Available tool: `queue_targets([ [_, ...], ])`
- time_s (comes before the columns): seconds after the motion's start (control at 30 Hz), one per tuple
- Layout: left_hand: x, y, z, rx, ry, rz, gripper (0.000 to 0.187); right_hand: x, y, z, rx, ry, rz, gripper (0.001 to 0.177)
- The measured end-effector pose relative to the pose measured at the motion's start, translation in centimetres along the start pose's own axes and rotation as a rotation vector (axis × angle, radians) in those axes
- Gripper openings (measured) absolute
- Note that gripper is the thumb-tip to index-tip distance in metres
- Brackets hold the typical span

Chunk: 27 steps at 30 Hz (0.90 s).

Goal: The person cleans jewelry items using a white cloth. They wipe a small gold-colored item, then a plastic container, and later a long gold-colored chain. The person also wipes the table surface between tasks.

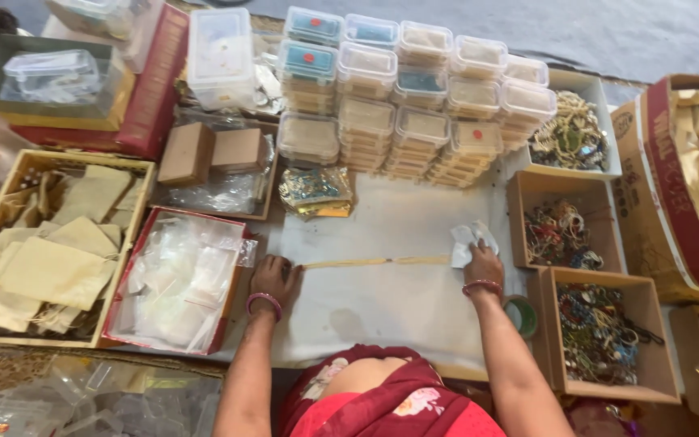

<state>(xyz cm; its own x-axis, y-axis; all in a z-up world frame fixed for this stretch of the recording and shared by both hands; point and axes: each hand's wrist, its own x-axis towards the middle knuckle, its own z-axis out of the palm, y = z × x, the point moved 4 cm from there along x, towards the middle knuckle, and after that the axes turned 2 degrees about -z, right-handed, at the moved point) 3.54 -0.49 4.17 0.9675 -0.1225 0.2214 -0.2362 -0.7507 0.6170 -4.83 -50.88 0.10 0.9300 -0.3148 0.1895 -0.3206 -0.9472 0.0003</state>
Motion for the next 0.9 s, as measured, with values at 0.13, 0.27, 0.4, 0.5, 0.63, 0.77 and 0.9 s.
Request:
queue_targets([
  [0.13,0.3,0.0,-0.1,-0.049,-0.010,-0.027,0.028,2.6,-7.3,-1.5,0.253,0.167,-0.073,0.042],
  [0.27,-0.3,-0.8,0.5,-0.059,0.009,0.022,0.023,-1.2,-21.4,-8.6,0.426,0.138,-0.543,0.048],
  [0.4,-0.3,-1.7,1.2,-0.059,-0.012,0.021,0.020,-4.7,-26.1,-8.8,0.495,0.148,-0.754,0.051],
  [0.5,-0.4,-1.6,1.0,-0.064,0.002,0.043,0.020,-4.2,-21.0,-2.2,0.448,0.081,-0.689,0.044],
  [0.63,-0.2,-1.4,1.3,-0.038,-0.009,0.026,0.020,-2.9,-10.8,0.2,0.374,0.130,-0.529,0.046],
  [0.77,-0.1,-1.6,1.3,-0.048,-0.018,0.002,0.021,-1.4,-1.6,2.1,0.230,0.010,-0.089,0.042],
  [0.9,0.0,-0.8,0.0,-0.097,-0.041,0.014,0.023,0.1,0.6,1.8,0.415,0.148,0.162,0.037],
])
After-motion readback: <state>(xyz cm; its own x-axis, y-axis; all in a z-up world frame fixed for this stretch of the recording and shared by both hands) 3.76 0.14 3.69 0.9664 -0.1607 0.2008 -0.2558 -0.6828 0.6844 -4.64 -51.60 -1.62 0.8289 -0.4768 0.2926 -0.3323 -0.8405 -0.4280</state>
